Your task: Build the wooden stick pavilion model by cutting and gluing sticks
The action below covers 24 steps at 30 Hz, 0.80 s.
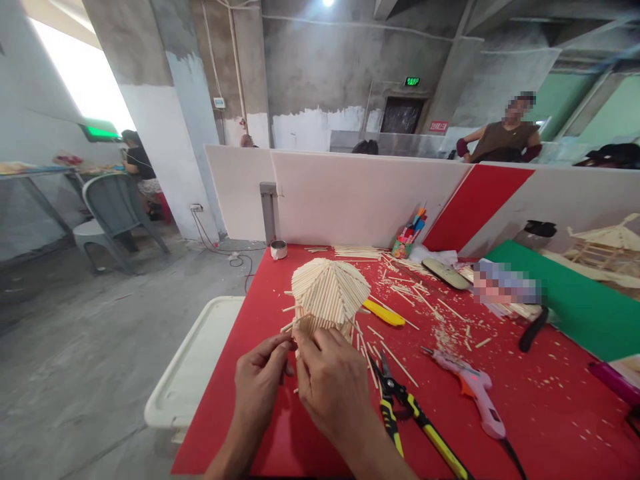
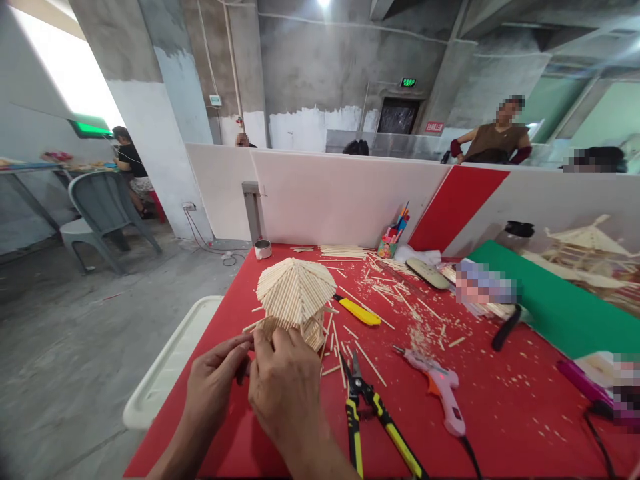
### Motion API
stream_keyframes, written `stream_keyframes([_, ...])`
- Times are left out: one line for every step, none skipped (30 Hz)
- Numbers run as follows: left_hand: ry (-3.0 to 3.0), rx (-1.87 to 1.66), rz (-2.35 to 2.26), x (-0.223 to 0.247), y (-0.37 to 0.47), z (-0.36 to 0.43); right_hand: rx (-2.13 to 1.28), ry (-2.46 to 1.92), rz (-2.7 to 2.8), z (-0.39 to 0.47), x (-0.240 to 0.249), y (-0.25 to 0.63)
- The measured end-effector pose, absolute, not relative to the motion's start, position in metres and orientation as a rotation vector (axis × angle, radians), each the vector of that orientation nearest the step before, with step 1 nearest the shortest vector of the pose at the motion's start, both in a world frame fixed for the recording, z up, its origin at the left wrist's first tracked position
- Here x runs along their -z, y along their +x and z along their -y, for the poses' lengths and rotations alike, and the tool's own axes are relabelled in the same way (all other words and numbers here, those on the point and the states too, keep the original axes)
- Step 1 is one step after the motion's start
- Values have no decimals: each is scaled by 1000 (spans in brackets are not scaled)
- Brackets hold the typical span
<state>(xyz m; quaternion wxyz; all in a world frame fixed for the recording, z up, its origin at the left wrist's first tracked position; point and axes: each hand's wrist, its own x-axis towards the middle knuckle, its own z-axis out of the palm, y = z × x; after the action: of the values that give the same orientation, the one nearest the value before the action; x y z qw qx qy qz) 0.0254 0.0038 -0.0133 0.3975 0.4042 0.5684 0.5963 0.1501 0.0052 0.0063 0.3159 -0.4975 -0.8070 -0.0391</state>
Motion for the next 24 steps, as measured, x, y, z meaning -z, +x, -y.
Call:
stream_keyframes([1026,-1515,-1432,14,25,-4,96,-1310,2127,-5,-6,150])
stream_keyframes([1026,-1521,-1424,14,25,-4,88,-1309,2128,-6,-5,150])
stream_keyframes([1024,-1525,-1417,14,25,-4,83,-1306,2126,-6,-5,149])
stream_keyframes([1021,-1528,-1412,14,25,-4,79,-1301,2124,-6,-5,149])
stream_keyframes([1017,-1530,-1409,14,25,-4,77,-1295,2121,-6,-4,148])
stream_keyframes([1014,-1530,-1407,14,25,-4,75,-1290,2118,-6,-4,148])
stream_keyframes([1013,-1529,-1407,14,26,-4,75,-1286,2116,-6,-4,148])
stream_keyframes([1013,-1528,-1407,13,26,-4,75,-1285,2114,-6,-4,148])
stream_keyframes([1012,-1530,-1409,13,26,-4,75,-1285,2113,-6,-4,148])
stream_keyframes([1012,-1530,-1410,12,26,-3,75,-1286,2114,-6,-4,148])
stream_keyframes([1011,-1530,-1411,12,26,-3,75,-1286,2115,-6,-4,148])
stream_keyframes([1008,-1531,-1412,12,26,-3,74,-1286,2116,-6,-4,148])
stream_keyframes([1005,-1532,-1413,12,26,-3,72,-1283,2116,-6,-4,148])
stream_keyframes([1003,-1530,-1416,12,26,-3,71,-1280,2112,-7,-4,148])
stream_keyframes([1001,-1527,-1418,12,26,-3,71,-1273,2106,-7,-3,149])
stream_keyframes([999,-1524,-1419,13,26,-3,72,-1265,2098,-7,-3,149])
stream_keyframes([999,-1517,-1419,13,26,-3,75,-1256,2086,-7,-3,149])
stream_keyframes([1000,-1510,-1419,14,26,-3,77,-1247,2074,-7,-2,150])
stream_keyframes([1001,-1505,-1419,15,26,-4,78,-1239,2062,-7,-2,150])
stream_keyframes([1001,-1500,-1417,15,26,-4,75,-1232,2054,-7,-2,151])
stream_keyframes([1000,-1498,-1415,16,26,-4,71,-1227,2046,-7,-1,151])
stream_keyframes([998,-1499,-1415,16,26,-5,67,-1224,2040,-7,-1,152])
stream_keyframes([996,-1499,-1413,16,26,-5,64,-1221,2037,-6,-1,153])
stream_keyframes([993,-1502,-1411,16,26,-5,62,-1220,2034,-6,0,153])
